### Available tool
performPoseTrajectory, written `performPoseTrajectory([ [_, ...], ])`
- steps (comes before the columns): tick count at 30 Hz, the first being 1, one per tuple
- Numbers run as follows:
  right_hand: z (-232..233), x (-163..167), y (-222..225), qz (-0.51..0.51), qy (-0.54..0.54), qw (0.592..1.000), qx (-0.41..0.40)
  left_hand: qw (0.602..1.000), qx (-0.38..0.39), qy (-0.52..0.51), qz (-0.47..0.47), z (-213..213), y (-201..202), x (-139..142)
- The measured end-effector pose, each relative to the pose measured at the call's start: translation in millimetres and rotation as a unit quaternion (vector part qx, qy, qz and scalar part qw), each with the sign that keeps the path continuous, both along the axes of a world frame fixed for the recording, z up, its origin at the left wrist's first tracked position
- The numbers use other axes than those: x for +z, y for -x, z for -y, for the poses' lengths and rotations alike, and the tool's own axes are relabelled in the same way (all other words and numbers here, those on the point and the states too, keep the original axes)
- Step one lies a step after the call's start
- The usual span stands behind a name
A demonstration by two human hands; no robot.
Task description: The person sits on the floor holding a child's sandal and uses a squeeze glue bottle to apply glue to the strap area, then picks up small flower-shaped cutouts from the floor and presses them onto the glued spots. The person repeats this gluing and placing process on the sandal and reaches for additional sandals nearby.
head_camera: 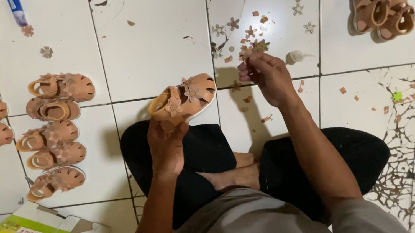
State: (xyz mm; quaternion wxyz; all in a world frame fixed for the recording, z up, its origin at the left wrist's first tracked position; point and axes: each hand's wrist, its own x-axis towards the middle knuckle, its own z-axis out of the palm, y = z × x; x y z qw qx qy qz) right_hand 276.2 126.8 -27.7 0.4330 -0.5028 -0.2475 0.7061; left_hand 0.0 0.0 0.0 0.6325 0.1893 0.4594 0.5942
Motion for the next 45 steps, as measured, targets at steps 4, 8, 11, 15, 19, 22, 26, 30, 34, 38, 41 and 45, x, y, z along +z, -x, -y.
performPoseTrajectory([
  [4,33,28,-16,-0.104,-0.011,0.994,-0.023,1.0,-0.009,-0.012,0.006,11,-15,20],
  [8,52,45,-24,-0.088,-0.066,0.994,0.0,0.998,-0.025,-0.045,0.033,32,-27,37],
  [11,72,58,-27,-0.044,-0.076,0.996,0.002,0.998,-0.02,-0.051,0.033,50,-38,44],
  [15,65,87,10,0.003,-0.043,0.999,0.002,0.997,-0.017,-0.062,0.044,24,-11,50],
  [19,99,108,16,0.025,-0.066,0.998,0.0,0.995,-0.026,-0.079,0.062,31,-12,49],
  [22,126,119,25,0.054,-0.096,0.994,0.01,0.995,-0.025,-0.082,0.06,41,-14,50],
  [26,149,133,45,0.102,-0.132,0.985,0.039,0.995,-0.028,-0.09,0.043,44,-15,53],
  [30,159,144,70,0.137,-0.139,0.98,0.043,0.994,-0.027,-0.095,0.037,53,-17,58],
  [34,158,153,88,0.162,-0.142,0.975,0.048,0.995,-0.025,-0.091,0.027,58,-17,64],
  [38,160,156,99,0.224,-0.13,0.966,0.019,0.995,-0.027,-0.092,0.025,59,-13,67],
  [41,161,155,103,0.202,-0.143,0.969,0.013,0.994,-0.035,-0.099,0.016,60,-11,68],
  [45,159,152,103,0.203,-0.126,0.971,0.007,0.995,-0.042,-0.086,0.006,60,-11,69],
])
